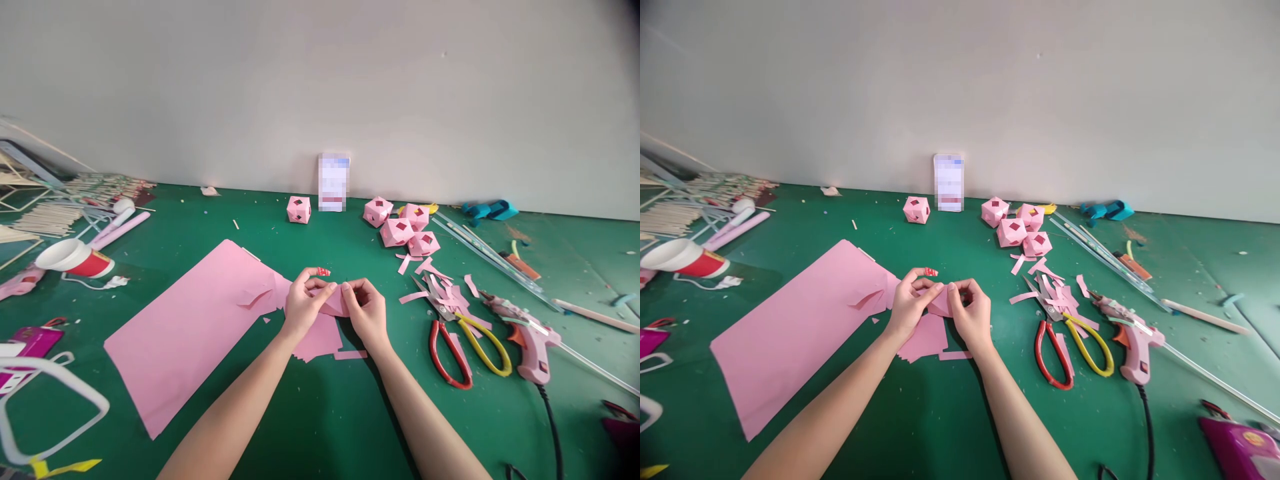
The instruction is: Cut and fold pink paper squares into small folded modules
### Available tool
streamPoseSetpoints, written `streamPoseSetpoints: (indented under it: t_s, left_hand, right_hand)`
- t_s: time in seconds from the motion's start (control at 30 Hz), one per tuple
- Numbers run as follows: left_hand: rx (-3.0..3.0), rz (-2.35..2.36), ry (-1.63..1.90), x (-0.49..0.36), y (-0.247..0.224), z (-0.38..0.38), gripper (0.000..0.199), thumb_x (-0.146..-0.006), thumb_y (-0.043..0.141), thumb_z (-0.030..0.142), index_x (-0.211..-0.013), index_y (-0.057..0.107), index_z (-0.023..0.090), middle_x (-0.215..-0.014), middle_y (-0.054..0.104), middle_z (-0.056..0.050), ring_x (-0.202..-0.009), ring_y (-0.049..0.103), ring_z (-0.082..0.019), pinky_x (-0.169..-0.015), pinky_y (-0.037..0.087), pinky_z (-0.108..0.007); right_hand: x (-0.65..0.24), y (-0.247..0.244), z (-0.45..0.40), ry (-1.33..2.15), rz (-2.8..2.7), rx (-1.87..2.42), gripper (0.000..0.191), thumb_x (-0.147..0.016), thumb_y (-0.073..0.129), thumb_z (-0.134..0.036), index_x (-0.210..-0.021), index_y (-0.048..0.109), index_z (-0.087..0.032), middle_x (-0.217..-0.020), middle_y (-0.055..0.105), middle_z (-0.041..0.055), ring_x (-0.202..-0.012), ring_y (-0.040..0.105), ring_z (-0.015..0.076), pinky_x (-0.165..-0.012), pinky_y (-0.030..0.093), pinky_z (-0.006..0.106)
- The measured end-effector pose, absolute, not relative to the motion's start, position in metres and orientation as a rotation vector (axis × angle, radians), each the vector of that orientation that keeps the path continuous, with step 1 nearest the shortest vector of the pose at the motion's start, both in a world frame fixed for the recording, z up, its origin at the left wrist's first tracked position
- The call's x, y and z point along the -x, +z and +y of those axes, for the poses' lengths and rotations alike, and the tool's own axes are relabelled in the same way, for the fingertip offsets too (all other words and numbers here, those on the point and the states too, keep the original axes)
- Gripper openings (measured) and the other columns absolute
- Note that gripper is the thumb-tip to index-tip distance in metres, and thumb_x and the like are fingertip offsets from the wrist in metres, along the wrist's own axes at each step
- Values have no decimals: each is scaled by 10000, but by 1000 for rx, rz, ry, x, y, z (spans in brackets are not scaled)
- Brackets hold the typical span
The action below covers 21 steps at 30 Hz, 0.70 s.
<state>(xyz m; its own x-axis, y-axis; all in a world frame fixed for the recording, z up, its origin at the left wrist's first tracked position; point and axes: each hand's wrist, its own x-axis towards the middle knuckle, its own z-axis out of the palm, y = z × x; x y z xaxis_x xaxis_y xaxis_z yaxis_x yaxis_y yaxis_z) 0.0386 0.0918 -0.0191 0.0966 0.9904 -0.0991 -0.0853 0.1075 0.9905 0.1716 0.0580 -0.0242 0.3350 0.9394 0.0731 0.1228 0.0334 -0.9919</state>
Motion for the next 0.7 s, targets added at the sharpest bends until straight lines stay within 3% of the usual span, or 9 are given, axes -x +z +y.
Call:
streamPoseSetpoints:
  t_s: [0.27, 0.7]
  left_hand:
    - [-1082, 1099, 1104, -38, -21, 92, 347, -772, 802, 352, -1020, 610, 202, -746, 696, 10, -667, 632, -118, -643, 451, -212]
    - [-1031, 1110, 1156, -39, -22, 95, 320, -763, 814, 371, -948, 621, 194, -715, 682, 18, -660, 618, -106, -632, 451, -198]
  right_hand:
    - [-171, -26, 58, 865, -1007, 1388, 326, -871, 659, -460, -691, 592, -196, -655, 619, 0, -612, 554, 146, -587, 437, 269]
    - [-172, -24, 59, 843, -963, 1347, 322, -875, 662, -474, -727, 623, -191, -690, 653, 11, -630, 579, 148, -613, 469, 269]
